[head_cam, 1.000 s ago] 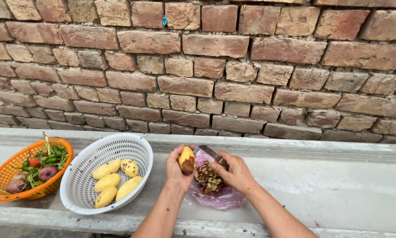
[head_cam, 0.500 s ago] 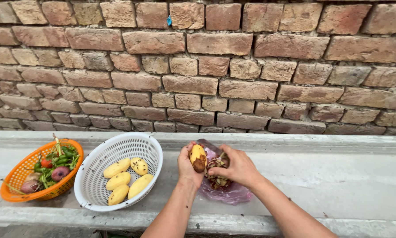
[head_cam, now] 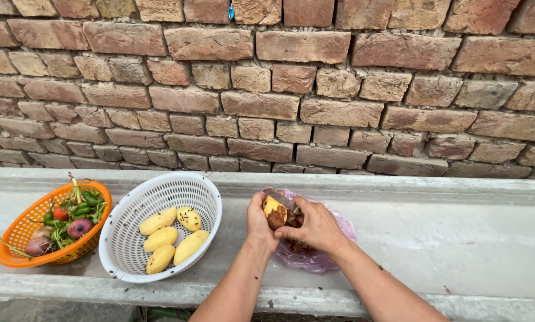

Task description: The person peels a potato with a knife over a plastic bag, places it into a strainer basket, and cuts the potatoes with the knife.

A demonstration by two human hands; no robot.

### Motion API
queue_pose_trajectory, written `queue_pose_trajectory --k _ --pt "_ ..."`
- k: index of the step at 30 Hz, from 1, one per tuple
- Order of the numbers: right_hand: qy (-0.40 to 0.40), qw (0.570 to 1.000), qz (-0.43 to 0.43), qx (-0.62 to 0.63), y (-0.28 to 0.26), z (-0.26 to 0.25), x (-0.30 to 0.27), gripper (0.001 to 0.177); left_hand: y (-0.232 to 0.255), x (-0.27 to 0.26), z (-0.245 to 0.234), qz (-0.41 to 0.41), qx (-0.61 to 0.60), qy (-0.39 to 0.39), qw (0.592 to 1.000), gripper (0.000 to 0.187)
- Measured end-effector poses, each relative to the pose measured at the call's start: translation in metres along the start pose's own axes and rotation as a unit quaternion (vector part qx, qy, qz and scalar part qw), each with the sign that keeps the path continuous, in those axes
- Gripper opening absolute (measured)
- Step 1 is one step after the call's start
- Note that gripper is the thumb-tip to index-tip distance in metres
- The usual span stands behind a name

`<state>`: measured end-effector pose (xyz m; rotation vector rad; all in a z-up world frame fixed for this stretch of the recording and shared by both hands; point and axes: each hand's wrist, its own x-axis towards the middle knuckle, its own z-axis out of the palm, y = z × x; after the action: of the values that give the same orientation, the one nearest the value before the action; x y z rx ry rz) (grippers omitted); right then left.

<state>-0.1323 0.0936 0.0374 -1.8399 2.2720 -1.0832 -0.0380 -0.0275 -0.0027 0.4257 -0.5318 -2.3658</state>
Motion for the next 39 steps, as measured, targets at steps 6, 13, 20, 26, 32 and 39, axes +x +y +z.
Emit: queue_pose_trajectory --k 6,13,20,26,32,39 --pt "-0.022 0.999 0.024 -0.030 -0.002 -0.001 -0.002 0.082 0.001 -0.005 0.004 0.005 0.029 0.022 0.999 0.026" --pt "-0.027 0.998 0.028 -0.056 -0.001 0.002 -0.003 0.080 -0.003 0.004 -0.003 0.005 0.036 0.049 0.998 0.033" --pt "-0.013 0.998 -0.002 -0.055 0.000 0.005 -0.003 0.078 -0.004 0.011 -0.012 0.000 0.011 0.045 0.999 0.026" --pt "-0.020 0.997 0.004 -0.073 0.000 0.006 -0.003 0.073 -0.003 0.011 -0.013 0.005 0.000 0.038 0.999 0.022" --pt "-0.016 0.997 -0.017 -0.072 0.001 0.007 -0.003 0.072 0.001 0.001 -0.003 0.009 -0.003 0.043 0.999 0.015" --pt "-0.027 0.996 -0.018 -0.087 0.010 0.009 -0.003 0.067 0.000 0.004 -0.002 0.005 -0.020 0.028 0.999 0.015"
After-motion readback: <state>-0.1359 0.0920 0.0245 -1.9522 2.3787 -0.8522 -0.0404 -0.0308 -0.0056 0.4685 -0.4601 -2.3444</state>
